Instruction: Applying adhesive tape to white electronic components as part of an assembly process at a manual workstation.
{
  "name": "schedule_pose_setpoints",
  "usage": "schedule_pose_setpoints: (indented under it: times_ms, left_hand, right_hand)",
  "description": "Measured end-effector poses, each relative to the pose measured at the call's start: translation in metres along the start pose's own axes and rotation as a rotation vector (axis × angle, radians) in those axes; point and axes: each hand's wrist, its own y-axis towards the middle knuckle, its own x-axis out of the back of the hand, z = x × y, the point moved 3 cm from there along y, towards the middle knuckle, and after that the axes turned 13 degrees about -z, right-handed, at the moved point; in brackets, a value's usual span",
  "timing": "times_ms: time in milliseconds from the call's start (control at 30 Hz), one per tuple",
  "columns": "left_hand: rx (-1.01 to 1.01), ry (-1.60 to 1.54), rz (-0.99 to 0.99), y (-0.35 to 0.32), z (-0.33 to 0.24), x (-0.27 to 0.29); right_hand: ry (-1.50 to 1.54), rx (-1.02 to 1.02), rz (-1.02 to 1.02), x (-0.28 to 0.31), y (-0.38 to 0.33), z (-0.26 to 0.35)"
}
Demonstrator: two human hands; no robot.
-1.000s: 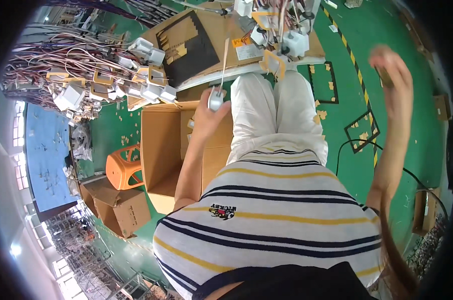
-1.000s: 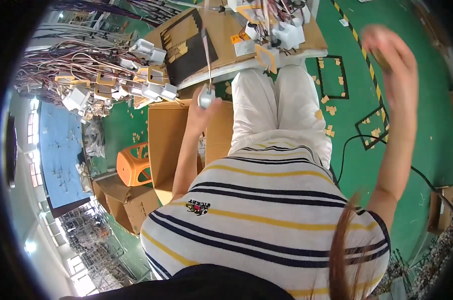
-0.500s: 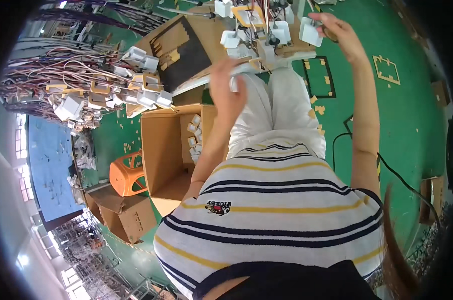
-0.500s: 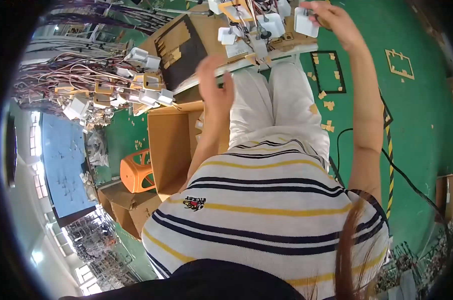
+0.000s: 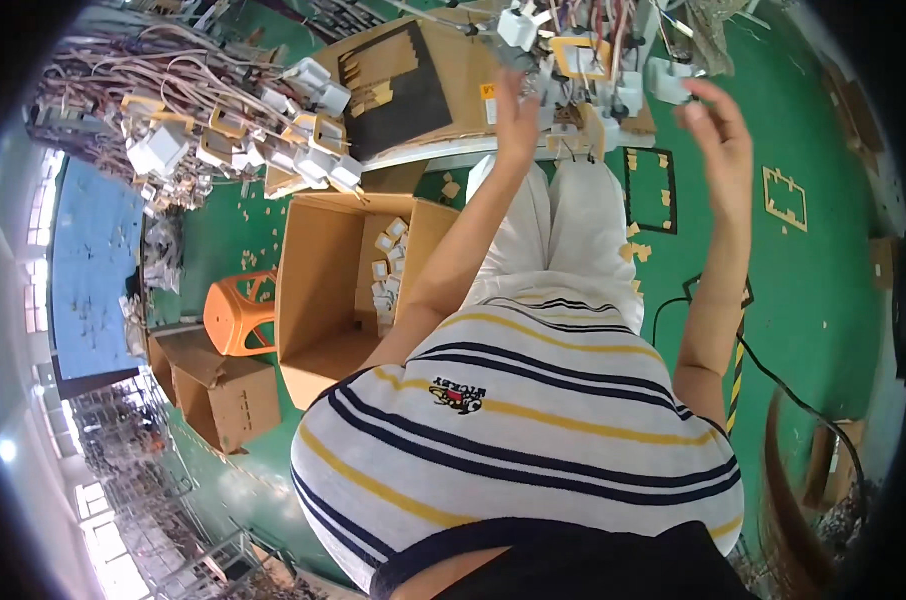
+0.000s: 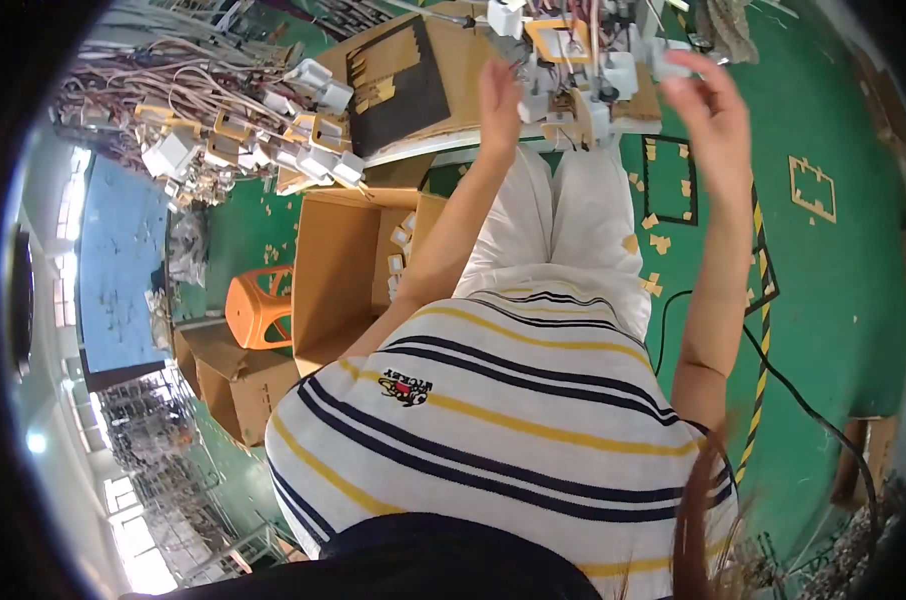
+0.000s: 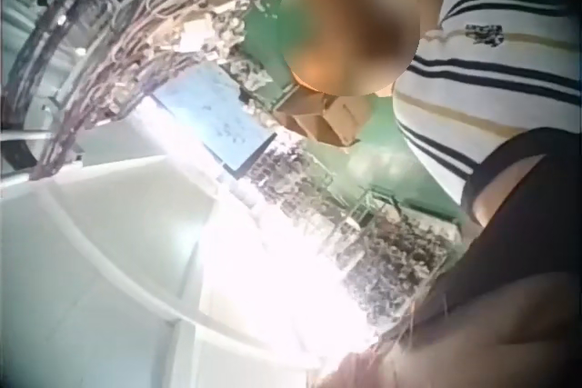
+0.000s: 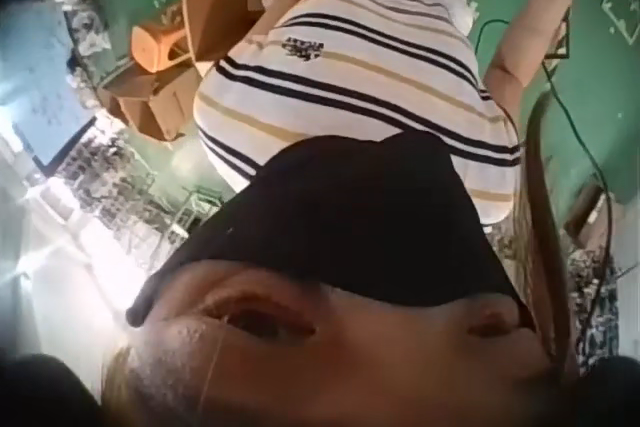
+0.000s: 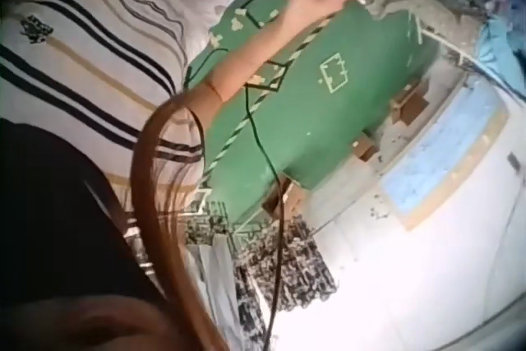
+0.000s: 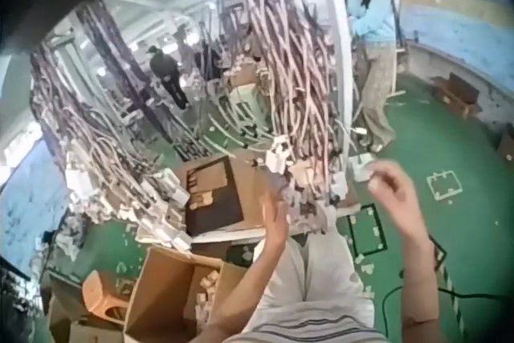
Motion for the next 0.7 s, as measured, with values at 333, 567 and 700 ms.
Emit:
schedule_pose_setpoints:
  times_ms: [333,567,700]
  left_hand:
    - [-0.359,0.464,-0.025,0.021,-0.015,0.014]
    - [-0.343,0.318,0.182,0.114,0.006,-0.006]
    - [-0.325,0.420,0.360,0.060,-0.017,0.013]
  right_hand:
    - [-0.026,0.002,0.431,-0.065,-0.002,-0.013]
    - [0.006,0.001,0.336,-0.061,-0.007,-0.022]
    - [0.297,-0.297,0.325,-0.054,-0.030,-0.028]
